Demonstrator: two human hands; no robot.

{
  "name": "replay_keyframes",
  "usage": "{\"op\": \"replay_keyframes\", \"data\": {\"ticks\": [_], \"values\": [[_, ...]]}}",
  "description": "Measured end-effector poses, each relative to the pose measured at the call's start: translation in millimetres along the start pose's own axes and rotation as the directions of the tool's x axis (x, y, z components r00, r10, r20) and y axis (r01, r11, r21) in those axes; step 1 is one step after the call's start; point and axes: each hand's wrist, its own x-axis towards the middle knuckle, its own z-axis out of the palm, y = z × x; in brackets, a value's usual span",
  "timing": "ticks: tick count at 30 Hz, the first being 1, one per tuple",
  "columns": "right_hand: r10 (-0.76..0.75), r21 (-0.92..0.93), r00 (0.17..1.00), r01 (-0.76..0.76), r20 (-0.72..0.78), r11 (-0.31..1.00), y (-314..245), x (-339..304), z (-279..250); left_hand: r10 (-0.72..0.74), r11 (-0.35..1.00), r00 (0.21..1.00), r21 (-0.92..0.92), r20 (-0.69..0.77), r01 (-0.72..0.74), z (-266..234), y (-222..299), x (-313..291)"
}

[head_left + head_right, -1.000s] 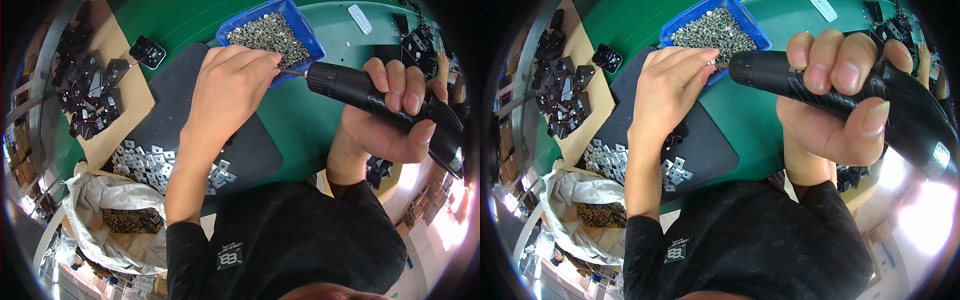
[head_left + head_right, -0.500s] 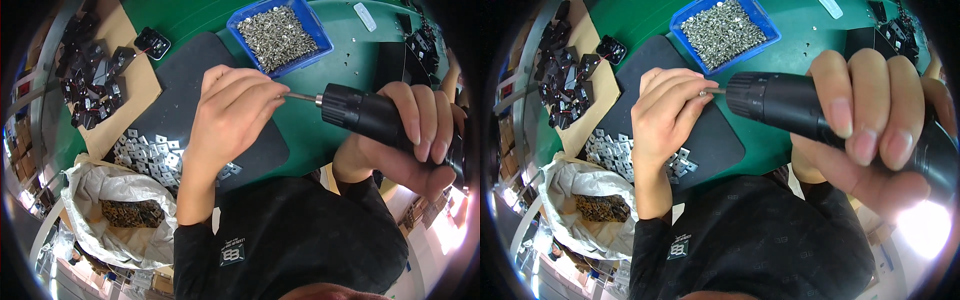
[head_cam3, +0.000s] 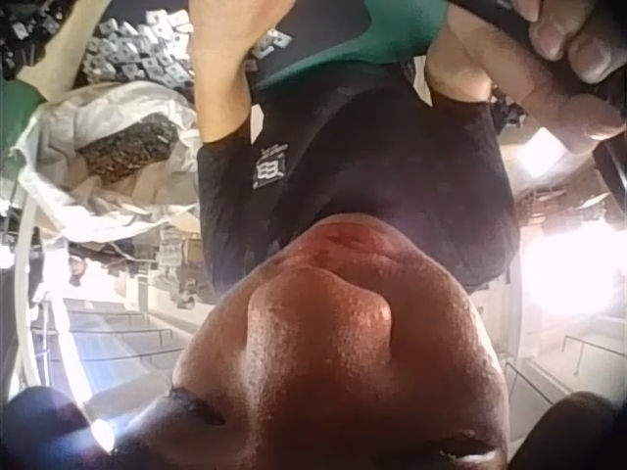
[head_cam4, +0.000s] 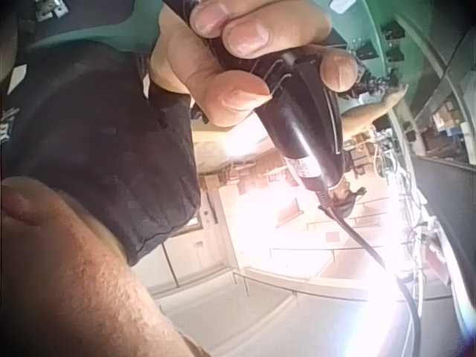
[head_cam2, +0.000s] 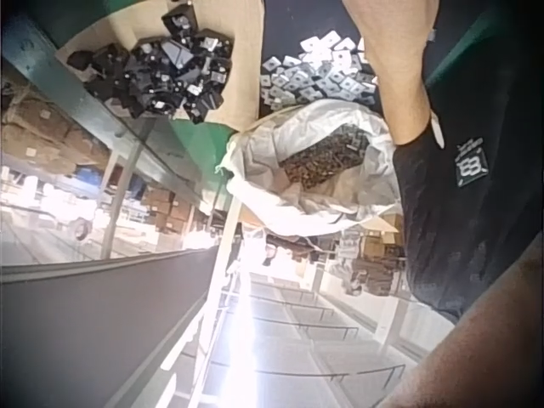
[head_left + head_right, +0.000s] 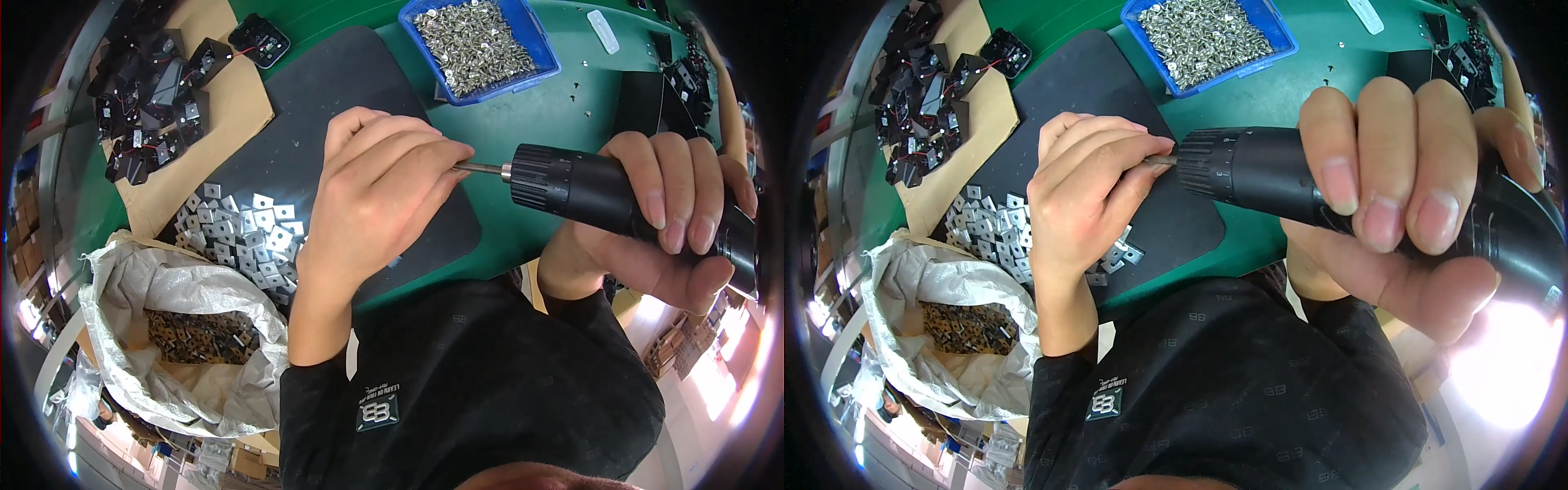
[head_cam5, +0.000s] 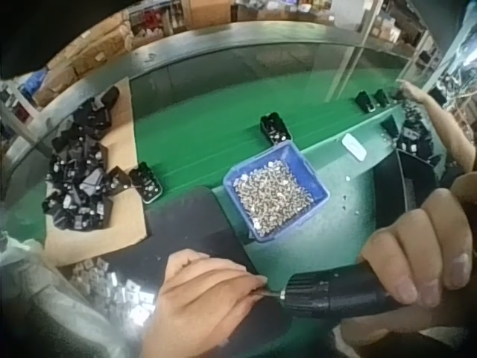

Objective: The person assembles electronic components and small metal plates using an electric screwdriver to secure them with screws.

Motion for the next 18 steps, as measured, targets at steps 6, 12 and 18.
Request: {"op": "replay_keyframes", "data": {"ticks": [6,12,18], "values": [[0.010,0.002,1.000,-0.010,0.016,1.000,2,-3,-1,-0.062,0.998,0.998,0.011,-0.021,0.062,-1,1,-4],[-0.006,-0.013,1.000,0.007,0.023,1.000,11,-3,2,-0.025,0.999,0.998,0.029,-0.062,0.026,-4,-1,-5],[-0.034,-0.074,0.998,0.038,0.048,0.997,-4,2,-7,-0.043,0.998,0.998,0.036,-0.039,0.044,-2,-4,-8]]}}
